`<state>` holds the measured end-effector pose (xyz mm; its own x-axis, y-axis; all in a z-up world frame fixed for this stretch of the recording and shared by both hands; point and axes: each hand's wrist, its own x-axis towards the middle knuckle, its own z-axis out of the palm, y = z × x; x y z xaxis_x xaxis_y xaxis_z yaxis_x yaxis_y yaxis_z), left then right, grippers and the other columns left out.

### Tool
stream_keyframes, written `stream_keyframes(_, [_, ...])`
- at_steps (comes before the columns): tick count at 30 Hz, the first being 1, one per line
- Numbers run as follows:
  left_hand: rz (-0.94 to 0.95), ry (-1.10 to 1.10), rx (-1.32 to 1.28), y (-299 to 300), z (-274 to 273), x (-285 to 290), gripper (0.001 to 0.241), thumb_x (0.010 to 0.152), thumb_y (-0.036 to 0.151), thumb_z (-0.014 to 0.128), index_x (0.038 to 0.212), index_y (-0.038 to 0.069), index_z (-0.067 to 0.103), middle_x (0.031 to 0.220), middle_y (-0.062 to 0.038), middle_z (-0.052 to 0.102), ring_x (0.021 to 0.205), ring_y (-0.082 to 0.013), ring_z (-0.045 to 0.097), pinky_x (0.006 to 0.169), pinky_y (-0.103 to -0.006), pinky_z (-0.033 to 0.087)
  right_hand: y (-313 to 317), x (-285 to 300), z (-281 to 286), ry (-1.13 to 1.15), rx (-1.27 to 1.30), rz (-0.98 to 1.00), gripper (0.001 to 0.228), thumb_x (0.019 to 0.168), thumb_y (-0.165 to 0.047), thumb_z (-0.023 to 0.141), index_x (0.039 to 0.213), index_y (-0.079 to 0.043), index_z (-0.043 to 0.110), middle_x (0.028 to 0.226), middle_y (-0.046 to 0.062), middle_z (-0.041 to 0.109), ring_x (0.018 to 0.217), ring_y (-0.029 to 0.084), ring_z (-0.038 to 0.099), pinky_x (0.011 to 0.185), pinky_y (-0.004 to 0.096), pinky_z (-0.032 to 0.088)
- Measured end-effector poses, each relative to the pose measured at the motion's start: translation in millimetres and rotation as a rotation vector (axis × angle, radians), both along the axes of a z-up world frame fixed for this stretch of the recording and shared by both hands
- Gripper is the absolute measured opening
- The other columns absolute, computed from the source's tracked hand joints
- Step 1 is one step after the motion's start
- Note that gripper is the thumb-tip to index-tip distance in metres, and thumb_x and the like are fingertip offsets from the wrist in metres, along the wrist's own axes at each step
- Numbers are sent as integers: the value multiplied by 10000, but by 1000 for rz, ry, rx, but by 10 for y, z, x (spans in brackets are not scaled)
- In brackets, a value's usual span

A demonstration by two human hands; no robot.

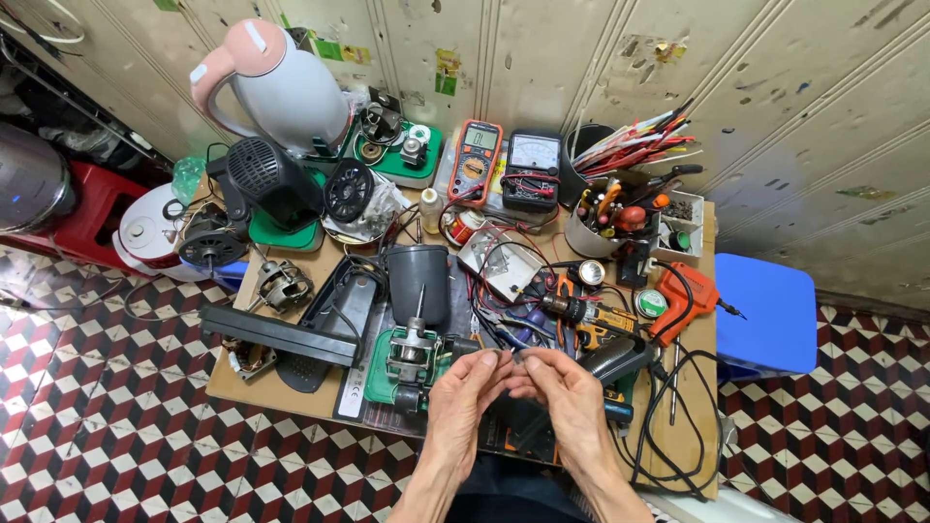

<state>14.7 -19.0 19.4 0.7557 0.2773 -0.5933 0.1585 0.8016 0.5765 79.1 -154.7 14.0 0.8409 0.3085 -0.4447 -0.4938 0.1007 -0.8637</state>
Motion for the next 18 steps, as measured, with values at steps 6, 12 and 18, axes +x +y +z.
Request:
stream_keyframes(6, [-30, -22, 29, 12, 103, -76, 262, 932, 187, 695, 1108, -7, 702, 1087, -90, 765, 1001, -145, 696, 960, -306, 544, 43, 42, 262, 164, 148, -38, 230, 961, -96, 563, 1133, 50, 607, 1003, 184, 777, 862, 229, 771, 794, 314, 644])
stream_keyframes(12, [-90, -63, -2, 17, 86, -142, 280, 931, 195, 707, 1129, -3, 721, 1036, -64, 749, 959, -130, 675, 953, -310, 530, 12, -48, 77, 135, 145, 66, 226, 976, -110, 619, 1105, 59, 692, 917, 142, 750, 779, 179, 722, 713, 281, 598])
stream_keyframes(18, [-113, -72, 3, -23, 171, -131, 278, 938, 216, 704, 1108, -2, 733, 976, -46, 735, 929, -125, 665, 934, -305, 536, 6, -59, 103, 114, 161, 74, 210, 948, -97, 661, 1070, 59, 732, 870, 105, 744, 729, 145, 680, 680, 267, 553])
